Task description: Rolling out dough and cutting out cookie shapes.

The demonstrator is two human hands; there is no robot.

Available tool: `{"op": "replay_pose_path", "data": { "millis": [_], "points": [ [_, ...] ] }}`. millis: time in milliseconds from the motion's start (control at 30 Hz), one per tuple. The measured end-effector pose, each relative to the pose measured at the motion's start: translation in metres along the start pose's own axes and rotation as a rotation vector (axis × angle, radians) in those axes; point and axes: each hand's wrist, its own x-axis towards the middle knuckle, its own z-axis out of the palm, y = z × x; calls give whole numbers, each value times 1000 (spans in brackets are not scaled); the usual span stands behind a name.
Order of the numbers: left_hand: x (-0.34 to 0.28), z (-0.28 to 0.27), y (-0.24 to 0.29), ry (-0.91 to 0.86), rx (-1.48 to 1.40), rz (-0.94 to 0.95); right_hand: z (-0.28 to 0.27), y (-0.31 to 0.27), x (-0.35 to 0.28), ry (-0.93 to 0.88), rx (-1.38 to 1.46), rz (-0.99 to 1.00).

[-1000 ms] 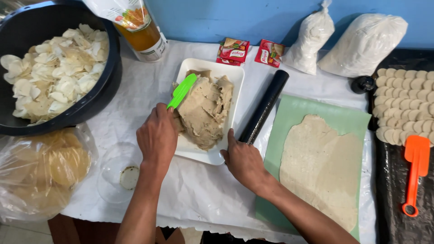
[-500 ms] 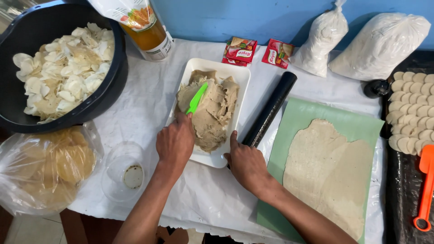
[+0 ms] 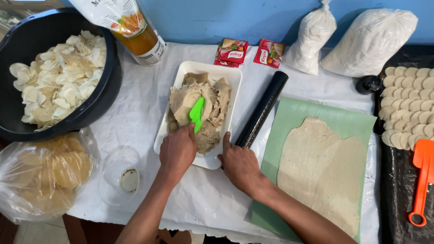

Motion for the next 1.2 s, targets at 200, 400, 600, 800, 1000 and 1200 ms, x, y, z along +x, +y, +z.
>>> {"op": "replay_pose_path", "data": {
  "millis": [200, 400, 600, 800, 1000, 1200],
  "points": [
    [-13, -10, -6, 48, 36, 124, 0, 3, 0, 3, -3, -15],
    [-7, -23, 4, 247, 264, 248, -2, 1, -2, -27, -13, -16],
    [2, -9, 0, 235, 292, 252, -2, 3, -3, 8, 13, -13],
    [-12, -7, 16, 45, 130, 91, 3, 4, -1, 17, 22, -14],
    [-27, -11, 21, 58, 100, 59, 1, 4, 0, 11, 25, -8],
    [-31, 9, 23, 173, 215, 115, 0, 3, -2, 25, 37, -16]
  ]
}}
